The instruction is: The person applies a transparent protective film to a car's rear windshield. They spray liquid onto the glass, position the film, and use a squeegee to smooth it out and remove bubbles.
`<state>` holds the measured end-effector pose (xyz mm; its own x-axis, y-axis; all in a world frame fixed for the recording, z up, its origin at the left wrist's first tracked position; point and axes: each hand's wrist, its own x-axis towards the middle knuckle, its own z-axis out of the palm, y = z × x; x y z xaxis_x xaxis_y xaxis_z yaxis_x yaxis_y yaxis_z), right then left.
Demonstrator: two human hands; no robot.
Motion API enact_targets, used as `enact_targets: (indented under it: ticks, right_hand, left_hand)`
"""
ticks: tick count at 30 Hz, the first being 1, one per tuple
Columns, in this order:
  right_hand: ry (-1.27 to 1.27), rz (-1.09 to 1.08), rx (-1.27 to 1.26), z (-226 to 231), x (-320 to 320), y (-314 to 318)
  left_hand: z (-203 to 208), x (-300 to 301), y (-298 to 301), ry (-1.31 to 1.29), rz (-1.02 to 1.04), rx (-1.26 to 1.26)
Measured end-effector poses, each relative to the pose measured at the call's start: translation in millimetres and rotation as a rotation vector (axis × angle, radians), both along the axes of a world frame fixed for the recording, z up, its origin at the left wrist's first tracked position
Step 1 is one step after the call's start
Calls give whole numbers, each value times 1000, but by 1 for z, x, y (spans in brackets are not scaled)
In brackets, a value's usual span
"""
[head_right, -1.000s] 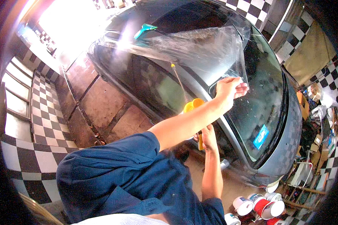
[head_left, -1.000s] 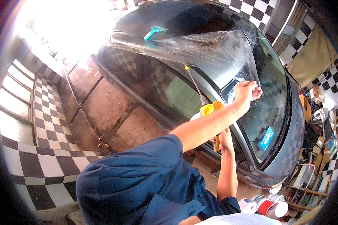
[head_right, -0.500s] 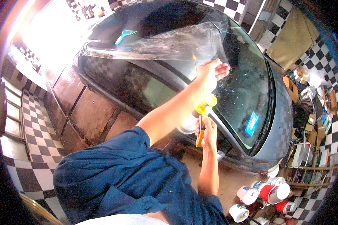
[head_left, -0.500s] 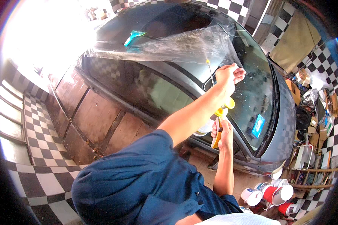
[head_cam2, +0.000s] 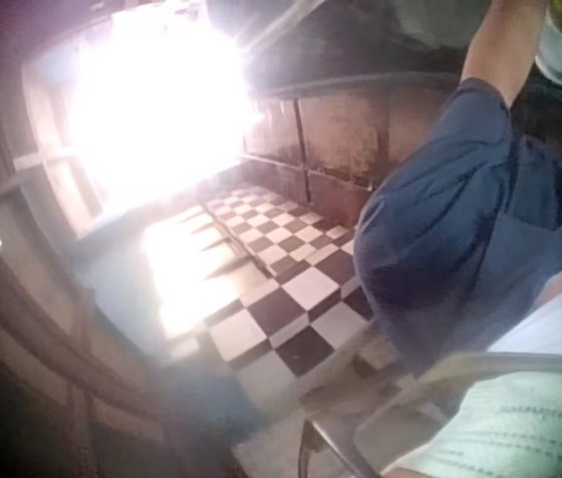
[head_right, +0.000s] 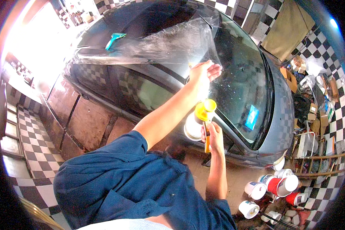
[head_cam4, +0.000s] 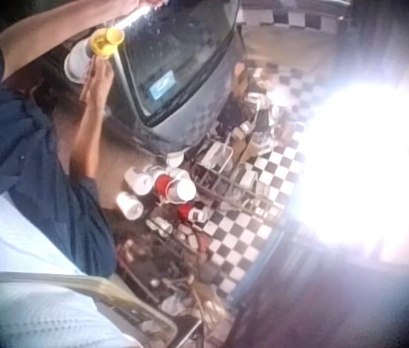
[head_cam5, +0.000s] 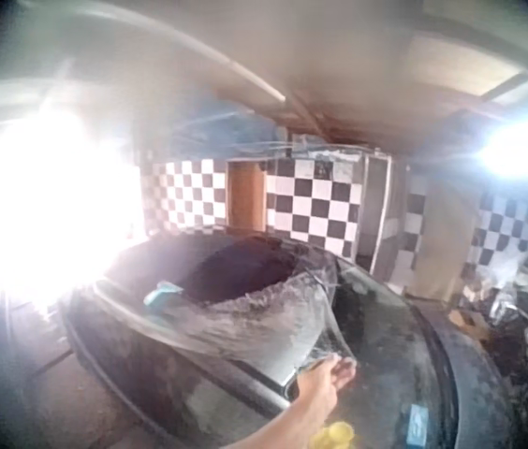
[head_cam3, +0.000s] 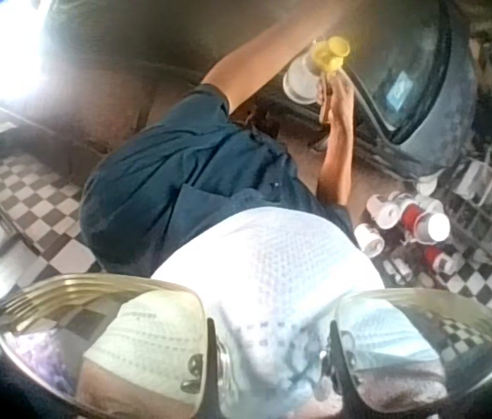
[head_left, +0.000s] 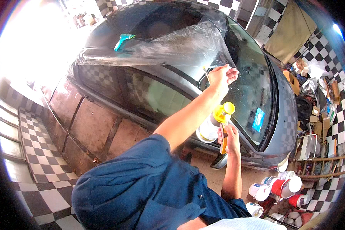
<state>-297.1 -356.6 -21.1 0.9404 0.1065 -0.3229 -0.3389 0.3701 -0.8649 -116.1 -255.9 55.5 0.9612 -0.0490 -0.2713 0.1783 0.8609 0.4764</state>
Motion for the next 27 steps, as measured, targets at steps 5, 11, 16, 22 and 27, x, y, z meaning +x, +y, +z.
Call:
enact_targets:
  ticks: [5, 11, 16, 22, 27]
  right_hand:
    - [75, 17, -38, 0, -8, -8]
    - [55, -128, 58, -5, -17, -7]
    - [31, -55, 17, -4, -22, -8]
    - [44, 149, -57, -6, -21, -15]
    - [76, 192, -31, -3, -22, -7]
  left_hand:
    - [-6, -3, 3, -12, -15, 9]
    - [-19, -3, 3, 38, -30, 7]
    - [-21, -3, 2, 32, -27, 4]
    - [-19, -1, 1, 8, -4, 42]
    - [-7, 5, 3, -90, 22, 136]
